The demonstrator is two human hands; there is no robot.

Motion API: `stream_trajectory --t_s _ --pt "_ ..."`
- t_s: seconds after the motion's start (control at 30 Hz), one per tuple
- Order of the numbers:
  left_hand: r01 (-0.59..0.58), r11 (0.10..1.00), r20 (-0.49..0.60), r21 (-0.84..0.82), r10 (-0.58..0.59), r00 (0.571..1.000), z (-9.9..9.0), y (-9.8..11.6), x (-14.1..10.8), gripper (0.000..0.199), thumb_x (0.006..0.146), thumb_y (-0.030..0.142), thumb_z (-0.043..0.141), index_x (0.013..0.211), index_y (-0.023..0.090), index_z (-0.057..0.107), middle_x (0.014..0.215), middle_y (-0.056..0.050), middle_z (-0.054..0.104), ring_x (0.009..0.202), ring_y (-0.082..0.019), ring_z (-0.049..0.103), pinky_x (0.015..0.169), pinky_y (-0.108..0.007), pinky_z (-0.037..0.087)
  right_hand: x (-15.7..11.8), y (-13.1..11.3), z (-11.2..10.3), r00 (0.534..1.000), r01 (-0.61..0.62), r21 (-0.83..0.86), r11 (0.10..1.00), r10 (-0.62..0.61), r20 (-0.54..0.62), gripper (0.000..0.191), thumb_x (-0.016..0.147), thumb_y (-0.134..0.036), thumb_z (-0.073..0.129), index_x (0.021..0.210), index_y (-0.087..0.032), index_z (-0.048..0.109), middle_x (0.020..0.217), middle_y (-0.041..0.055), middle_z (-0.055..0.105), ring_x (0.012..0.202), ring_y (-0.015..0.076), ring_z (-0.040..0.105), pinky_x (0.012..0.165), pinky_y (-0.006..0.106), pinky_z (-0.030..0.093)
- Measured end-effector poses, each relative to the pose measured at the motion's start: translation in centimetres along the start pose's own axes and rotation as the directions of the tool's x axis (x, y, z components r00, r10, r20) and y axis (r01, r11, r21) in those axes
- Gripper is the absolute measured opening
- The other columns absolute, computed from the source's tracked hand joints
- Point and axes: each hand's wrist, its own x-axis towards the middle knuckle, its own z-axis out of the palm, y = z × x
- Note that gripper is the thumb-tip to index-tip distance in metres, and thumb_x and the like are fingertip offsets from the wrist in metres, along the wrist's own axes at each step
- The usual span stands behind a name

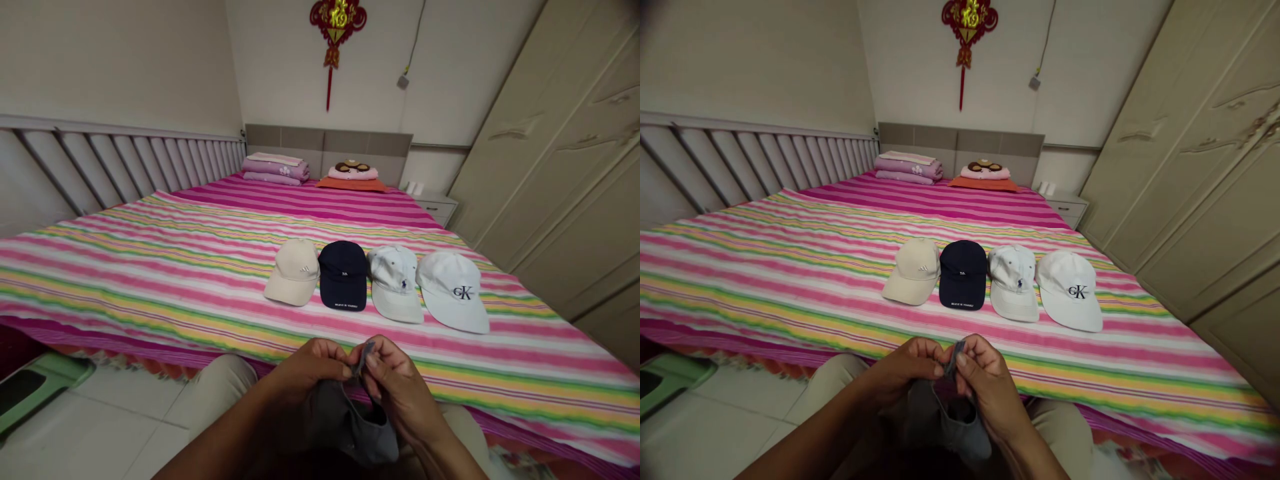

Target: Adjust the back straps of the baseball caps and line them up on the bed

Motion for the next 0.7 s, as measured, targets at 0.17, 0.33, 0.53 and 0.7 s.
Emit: stream_trajectory --t_s 0.17,0.33,0.53,0.7 --pt "-0.009 1.0 0.039 0.007 0.008 0.999 0.41 0.22 -0.1 0.016 0.052 0.02 0.071 0.059 0.01 0.061 0.056 0.001 0.054 0.053 -0.006 0.041 0.054 -0.02 0.028 0.14 0.01 0.01 0.997 -0.071 0.133 0.989 0.067 0.033 0.022 0.068 -0.032 0.066 0.074 -0.018 0.05 0.06 -0.0018 0.057 0.039 0.0044 0.034 0.041 0.019 0.02" --pt "-0.025 1.0 0.045 0.016 0.024 0.999 0.31 -0.24 -0.1 0.012 0.054 0.018 0.068 0.059 0.011 0.061 0.056 0.001 0.053 0.054 -0.007 0.042 0.055 -0.021 0.029 0.12 -0.15 -0.2 0.996 -0.092 0.135 0.987 0.089 0.031 0.023 0.067 -0.034 0.067 0.07 -0.017 0.051 0.056 -0.0025 0.054 0.039 0.0044 0.031 0.04 0.02 0.018" --pt "-0.006 1.0 0.023 -0.022 0.006 1.0 0.2 -0.63 0.08 0.011 0.05 0.014 0.064 0.06 0.011 0.059 0.053 0.002 0.053 0.047 -0.005 0.039 0.047 -0.019 0.024 0.05 -0.4 -0.1 0.995 -0.079 0.134 0.988 0.071 0.065 0.021 0.071 -0.032 0.063 0.069 -0.017 0.05 0.055 -0.0034 0.05 0.041 0.0048 0.03 0.042 0.02 0.02" --pt "0.017 0.999 0.02 -0.037 -0.017 1.0 0.45 -0.65 0.1 0.013 0.049 0.016 0.066 0.058 0.012 0.056 0.046 0.004 0.048 0.039 -0.004 0.034 0.042 -0.02 0.019 -0.1 -0.65 0.2 0.997 -0.063 0.138 0.988 0.056 0.054 0.023 0.071 -0.036 0.062 0.068 -0.018 0.048 0.052 -0.005 0.042 0.042 0.0062 0.025 0.042 0.02 0.02"
